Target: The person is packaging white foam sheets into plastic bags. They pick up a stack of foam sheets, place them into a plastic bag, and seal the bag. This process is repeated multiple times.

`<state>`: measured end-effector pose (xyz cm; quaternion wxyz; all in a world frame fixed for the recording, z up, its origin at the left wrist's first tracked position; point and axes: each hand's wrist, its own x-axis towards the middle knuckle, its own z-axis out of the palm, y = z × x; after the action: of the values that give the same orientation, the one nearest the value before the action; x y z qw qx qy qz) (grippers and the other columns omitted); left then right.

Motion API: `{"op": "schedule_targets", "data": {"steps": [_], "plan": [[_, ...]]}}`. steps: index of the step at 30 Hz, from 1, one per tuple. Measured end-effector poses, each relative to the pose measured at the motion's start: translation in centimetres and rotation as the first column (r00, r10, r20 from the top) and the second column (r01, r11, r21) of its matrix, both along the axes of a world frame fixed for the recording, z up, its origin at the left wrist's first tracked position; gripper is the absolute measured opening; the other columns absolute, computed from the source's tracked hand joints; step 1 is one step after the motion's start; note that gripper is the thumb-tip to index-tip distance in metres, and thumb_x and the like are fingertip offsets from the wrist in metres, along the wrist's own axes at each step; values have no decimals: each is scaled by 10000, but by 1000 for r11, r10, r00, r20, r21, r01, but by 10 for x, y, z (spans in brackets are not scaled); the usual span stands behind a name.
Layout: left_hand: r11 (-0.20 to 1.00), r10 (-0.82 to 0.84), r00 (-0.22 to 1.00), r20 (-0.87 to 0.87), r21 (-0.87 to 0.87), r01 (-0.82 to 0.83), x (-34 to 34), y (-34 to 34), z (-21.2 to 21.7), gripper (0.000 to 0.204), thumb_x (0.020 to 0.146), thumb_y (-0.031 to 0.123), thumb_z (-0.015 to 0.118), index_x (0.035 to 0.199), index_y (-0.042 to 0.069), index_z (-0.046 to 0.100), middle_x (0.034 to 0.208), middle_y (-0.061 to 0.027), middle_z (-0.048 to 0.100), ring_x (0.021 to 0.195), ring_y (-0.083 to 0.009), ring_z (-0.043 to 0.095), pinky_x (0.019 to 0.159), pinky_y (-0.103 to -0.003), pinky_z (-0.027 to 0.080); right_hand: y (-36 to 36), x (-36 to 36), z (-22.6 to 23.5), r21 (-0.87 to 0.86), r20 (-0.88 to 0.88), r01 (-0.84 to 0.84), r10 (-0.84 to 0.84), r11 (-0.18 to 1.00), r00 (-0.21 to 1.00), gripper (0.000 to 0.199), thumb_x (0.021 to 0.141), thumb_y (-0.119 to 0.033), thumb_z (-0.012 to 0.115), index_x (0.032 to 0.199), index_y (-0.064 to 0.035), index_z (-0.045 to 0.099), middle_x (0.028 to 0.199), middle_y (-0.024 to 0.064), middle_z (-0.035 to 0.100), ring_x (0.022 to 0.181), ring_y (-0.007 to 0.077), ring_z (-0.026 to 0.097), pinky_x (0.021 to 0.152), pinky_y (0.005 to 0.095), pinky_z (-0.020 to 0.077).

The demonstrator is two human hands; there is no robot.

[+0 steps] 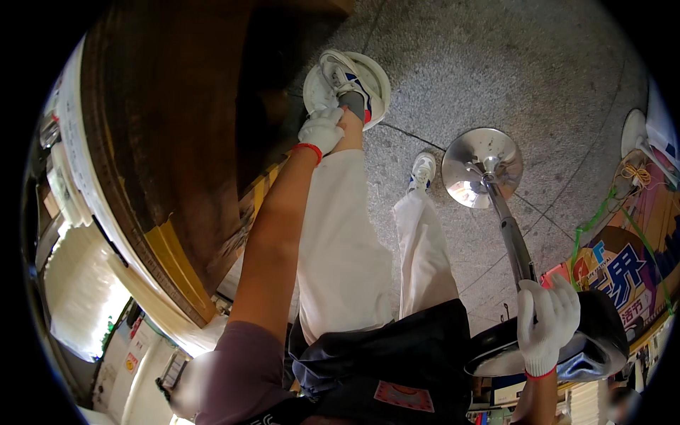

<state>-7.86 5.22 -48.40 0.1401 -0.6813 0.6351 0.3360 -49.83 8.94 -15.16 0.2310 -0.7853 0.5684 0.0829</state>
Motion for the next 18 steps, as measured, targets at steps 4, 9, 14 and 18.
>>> {"op": "schedule_targets", "data": {"steps": [4,9,14,18], "plan": [[956,213,970,-119,230,-182,6,-30,16,481,764,273,602,1220,128,559,1155,-155,596,1069,-329,565,912,-386,438,-1,-5,-1,-33,43,41,-40,999,998,68,800,-72,605,835,-43,655,760,81,640,838,327,601,858,405,448],[829,452,886,105,318,-460,-2,-36,-6,530,741,296,621,1213,64,557,1130,-146,610,1053,-281,585,886,-344,447,1,-9,0,-9,-39,61,-61,998,997,76,795,-50,586,827,-24,650,791,90,646,874,348,603,866,403,442],[525,837,512,-191,545,-654,33,-3,-61,513,758,356,593,1146,22,562,1093,-122,600,989,-239,576,853,-354,443,-4,-9,-1,24,12,50,-50,998,999,65,784,-36,579,811,-19,636,793,82,647,860,340,600,887,414,436],[439,888,406,-214,654,-616,22,-23,-23,399,786,332,565,1045,31,604,1003,-76,590,904,-193,551,791,-323,425,-1,-10,0,45,-5,74,-74,996,997,57,780,-30,578,806,-15,626,796,81,647,848,331,593,900,417,433]]}}
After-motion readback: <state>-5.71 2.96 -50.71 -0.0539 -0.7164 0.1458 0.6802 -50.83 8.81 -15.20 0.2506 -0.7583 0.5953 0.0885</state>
